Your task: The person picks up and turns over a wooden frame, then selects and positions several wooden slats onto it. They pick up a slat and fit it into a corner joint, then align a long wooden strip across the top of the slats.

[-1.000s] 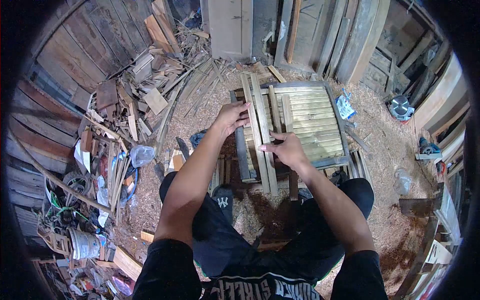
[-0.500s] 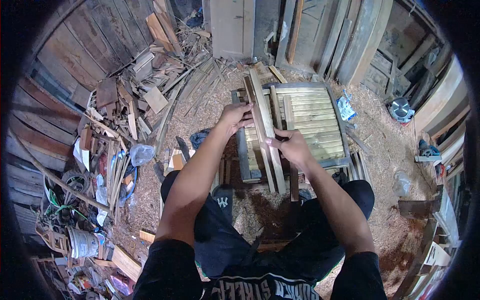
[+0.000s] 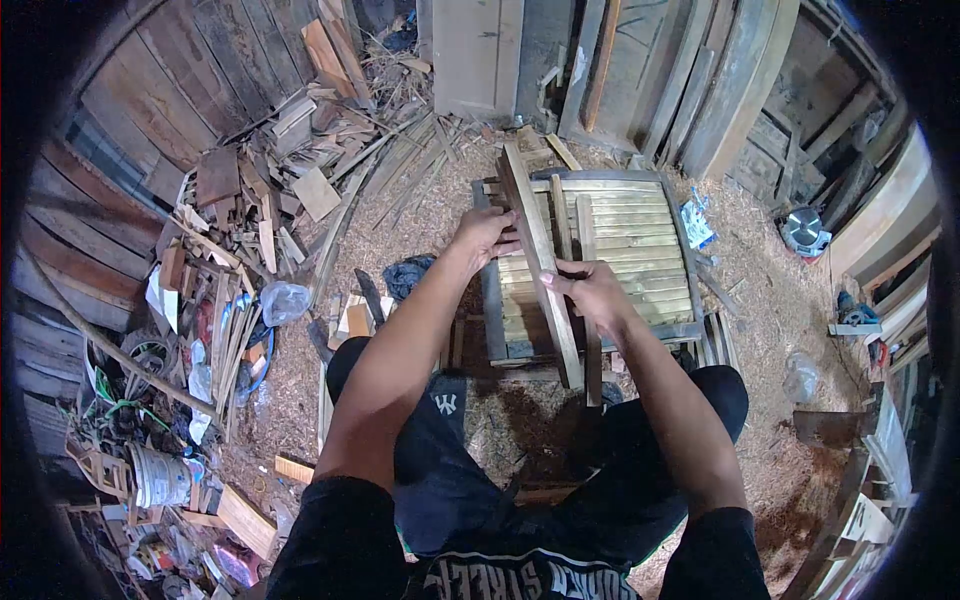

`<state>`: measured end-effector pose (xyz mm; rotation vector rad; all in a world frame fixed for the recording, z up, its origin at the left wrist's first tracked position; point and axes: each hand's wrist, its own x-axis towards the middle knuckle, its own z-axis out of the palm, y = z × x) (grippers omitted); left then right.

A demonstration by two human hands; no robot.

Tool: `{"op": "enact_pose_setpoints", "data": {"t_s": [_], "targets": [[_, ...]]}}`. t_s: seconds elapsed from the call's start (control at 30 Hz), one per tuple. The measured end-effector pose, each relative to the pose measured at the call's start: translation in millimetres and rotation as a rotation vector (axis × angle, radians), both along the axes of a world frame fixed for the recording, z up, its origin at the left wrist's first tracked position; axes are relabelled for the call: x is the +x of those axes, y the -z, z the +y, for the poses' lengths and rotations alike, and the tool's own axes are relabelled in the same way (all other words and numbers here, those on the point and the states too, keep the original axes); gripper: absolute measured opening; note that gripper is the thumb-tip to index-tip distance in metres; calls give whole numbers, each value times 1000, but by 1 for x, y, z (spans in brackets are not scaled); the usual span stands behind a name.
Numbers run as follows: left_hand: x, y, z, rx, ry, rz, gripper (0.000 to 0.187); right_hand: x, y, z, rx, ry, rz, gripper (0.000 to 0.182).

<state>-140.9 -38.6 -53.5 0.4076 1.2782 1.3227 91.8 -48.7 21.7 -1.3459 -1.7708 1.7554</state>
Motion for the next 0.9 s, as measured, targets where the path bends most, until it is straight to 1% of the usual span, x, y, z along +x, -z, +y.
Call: {"op": "enact_pose_setpoints", "data": {"t_s": [0.07, 0.1, 0.17, 0.2, 0.27, 0.37, 0.53, 0.63, 0.7, 0.77, 0.9], "targets": [[-2, 6, 1, -7, 0, -8, 34, -1, -7, -2, -4, 15, -58, 43], [-2, 6, 1, 4, 5, -13, 34, 0, 4, 3, -3, 14, -59, 43], [-2, 5, 1, 15, 11, -19, 35, 3, 34, 15, 46, -34, 68, 55], [-2, 3, 0, 17, 18, -30, 36, 2, 29, 13, 46, -35, 67, 55], [-1, -1, 0, 19, 25, -40, 37, 1, 17, 9, 50, 1, -40, 49], [2, 0, 0, -5, -8, 2, 40, 3, 45, 18, 67, 19, 21, 46], [0, -5, -2, -17, 12, -53, 41, 1, 26, 11, 91, -17, -19, 48], [-2, 4, 2, 0, 20, -114, 42, 0, 15, 6, 123, -41, -71, 49], [-1, 5, 1, 2, 14, -99, 43, 0, 21, 9, 129, -44, -93, 49], [-1, 5, 1, 4, 9, -85, 43, 3, 42, 16, 227, -47, -144, 50], [-2, 7, 4, -15, 21, -104, 43, 3, 26, 9, 177, -51, -125, 49]]}}
